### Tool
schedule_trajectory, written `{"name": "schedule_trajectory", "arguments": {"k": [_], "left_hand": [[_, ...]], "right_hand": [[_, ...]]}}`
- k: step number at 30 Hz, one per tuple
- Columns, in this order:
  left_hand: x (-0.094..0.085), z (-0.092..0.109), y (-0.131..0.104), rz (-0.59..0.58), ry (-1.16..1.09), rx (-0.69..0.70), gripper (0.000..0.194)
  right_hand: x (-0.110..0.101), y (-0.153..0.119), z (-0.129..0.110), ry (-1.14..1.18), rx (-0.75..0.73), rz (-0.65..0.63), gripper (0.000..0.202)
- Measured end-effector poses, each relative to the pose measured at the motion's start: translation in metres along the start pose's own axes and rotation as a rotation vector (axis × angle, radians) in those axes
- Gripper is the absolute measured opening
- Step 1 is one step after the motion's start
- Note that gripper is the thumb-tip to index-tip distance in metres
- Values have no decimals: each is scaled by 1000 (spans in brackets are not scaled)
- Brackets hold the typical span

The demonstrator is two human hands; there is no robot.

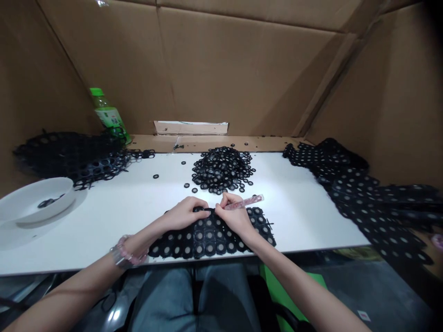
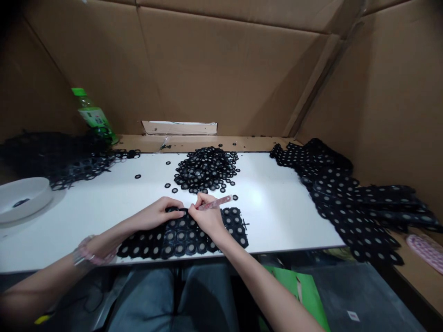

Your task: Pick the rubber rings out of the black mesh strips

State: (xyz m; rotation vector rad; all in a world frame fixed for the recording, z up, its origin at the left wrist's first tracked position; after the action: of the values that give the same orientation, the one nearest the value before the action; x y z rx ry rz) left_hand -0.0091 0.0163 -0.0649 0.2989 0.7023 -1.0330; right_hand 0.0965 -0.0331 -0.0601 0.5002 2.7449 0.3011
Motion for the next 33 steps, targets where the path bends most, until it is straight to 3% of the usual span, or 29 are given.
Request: {"name": "schedule_trajectory", "arguments": {"k": [5, 10, 12, 19, 33], "left_hand": [[1, -4, -1, 54, -102, 15, 22], [3, 1, 3, -21, -24, -25, 26], [3, 2, 8, -36, 16, -51, 30], [8, 6, 18, 0, -23, 0, 30], [11, 7, 17, -1, -124, 9, 22]], "right_hand": [[5, -1, -9, -67, -45, -44, 22], [-12, 4, 21, 345, 198, 83, 22], [-17, 4, 29, 403, 219, 108, 22], [-23, 3, 22, 136, 104, 81, 22], [-25, 2, 15, 46, 72, 74, 22]]}}
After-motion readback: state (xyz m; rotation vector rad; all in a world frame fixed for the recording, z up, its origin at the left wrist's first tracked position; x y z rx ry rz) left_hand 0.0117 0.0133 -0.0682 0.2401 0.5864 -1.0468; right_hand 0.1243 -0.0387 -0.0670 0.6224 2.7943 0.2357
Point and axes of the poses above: each hand's wrist, its own y-axis towards the middle knuckle, its own x-axis out of the palm, z = x × y, the point moved 8 cm from there along y, towards the middle knuckle, and after that the axes turned 1 degree about -z, right-handed, at the moved point
